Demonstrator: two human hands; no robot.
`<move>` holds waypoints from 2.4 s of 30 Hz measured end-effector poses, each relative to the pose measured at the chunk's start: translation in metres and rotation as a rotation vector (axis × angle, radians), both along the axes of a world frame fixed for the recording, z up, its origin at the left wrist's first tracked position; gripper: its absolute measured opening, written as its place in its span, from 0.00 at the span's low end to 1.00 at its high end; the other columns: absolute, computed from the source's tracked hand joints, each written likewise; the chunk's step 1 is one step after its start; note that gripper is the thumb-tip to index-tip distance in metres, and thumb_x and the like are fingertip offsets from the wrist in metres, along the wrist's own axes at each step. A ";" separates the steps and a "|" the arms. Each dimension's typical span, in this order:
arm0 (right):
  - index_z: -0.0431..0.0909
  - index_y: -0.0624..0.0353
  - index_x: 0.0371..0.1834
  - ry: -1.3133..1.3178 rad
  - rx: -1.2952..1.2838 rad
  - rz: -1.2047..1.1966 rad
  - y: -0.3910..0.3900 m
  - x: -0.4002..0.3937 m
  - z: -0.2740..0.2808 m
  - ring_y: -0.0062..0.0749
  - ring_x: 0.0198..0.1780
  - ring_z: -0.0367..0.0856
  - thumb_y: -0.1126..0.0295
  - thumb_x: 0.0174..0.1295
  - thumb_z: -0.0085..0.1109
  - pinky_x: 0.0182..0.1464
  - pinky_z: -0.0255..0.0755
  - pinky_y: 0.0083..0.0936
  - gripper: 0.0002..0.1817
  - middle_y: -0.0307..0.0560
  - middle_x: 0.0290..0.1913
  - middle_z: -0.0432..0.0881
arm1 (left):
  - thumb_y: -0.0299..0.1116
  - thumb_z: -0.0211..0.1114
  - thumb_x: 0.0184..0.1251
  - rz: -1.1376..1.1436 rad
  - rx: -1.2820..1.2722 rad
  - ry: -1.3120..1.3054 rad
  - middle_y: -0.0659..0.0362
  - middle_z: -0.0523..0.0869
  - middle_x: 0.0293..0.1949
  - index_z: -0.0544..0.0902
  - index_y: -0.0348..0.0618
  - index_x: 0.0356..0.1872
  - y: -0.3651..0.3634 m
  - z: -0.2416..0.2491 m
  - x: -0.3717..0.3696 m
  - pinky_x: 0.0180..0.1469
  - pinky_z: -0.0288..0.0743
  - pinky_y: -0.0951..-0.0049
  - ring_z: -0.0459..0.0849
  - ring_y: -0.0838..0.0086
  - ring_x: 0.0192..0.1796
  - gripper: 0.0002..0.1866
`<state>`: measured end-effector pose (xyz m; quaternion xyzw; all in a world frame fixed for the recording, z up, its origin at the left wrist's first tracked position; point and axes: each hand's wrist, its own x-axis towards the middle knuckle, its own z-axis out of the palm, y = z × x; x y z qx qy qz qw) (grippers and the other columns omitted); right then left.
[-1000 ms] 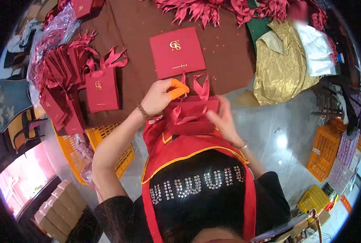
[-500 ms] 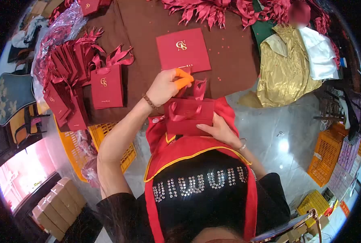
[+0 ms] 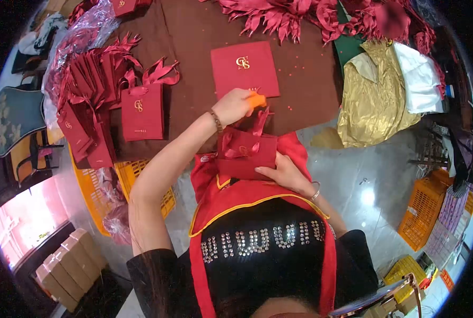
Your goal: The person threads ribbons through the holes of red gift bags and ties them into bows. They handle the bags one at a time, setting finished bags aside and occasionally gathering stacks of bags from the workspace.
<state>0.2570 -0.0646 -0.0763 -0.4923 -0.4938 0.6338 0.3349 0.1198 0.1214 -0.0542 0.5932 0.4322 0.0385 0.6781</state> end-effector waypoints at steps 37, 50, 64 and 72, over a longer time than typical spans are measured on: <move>0.60 0.60 0.58 0.565 -0.304 -0.283 0.046 -0.003 0.011 0.31 0.48 0.76 0.77 0.62 0.50 0.51 0.73 0.27 0.21 0.50 0.52 0.73 | 0.24 0.65 0.56 0.523 0.361 -0.251 0.59 0.75 0.53 0.66 0.32 0.60 -0.066 0.063 -0.114 0.58 0.65 0.75 0.72 0.76 0.54 0.29; 0.67 0.59 0.50 0.383 -0.317 -0.293 0.045 0.003 0.005 0.27 0.42 0.77 0.71 0.64 0.51 0.44 0.74 0.21 0.13 0.47 0.43 0.77 | 0.35 0.60 0.60 0.288 1.397 1.047 0.51 0.76 0.52 0.72 0.42 0.56 -0.019 0.015 -0.176 0.50 0.69 0.60 0.74 0.58 0.51 0.22; 0.57 0.60 0.67 0.200 -0.015 -0.570 0.089 0.021 0.009 0.20 0.42 0.75 0.74 0.61 0.54 0.43 0.72 0.17 0.30 0.43 0.50 0.74 | 0.50 0.60 0.59 0.312 0.945 0.606 0.51 0.80 0.36 0.72 0.40 0.55 0.036 -0.007 -0.050 0.39 0.72 0.63 0.80 0.58 0.40 0.28; 0.50 0.58 0.69 0.183 -0.027 -0.383 0.072 0.022 0.007 0.21 0.46 0.75 0.75 0.60 0.54 0.46 0.71 0.21 0.34 0.52 0.66 0.61 | 0.34 0.68 0.52 0.472 1.419 0.353 0.50 0.73 0.49 0.71 0.41 0.55 0.014 -0.015 -0.033 0.44 0.72 0.60 0.75 0.55 0.44 0.28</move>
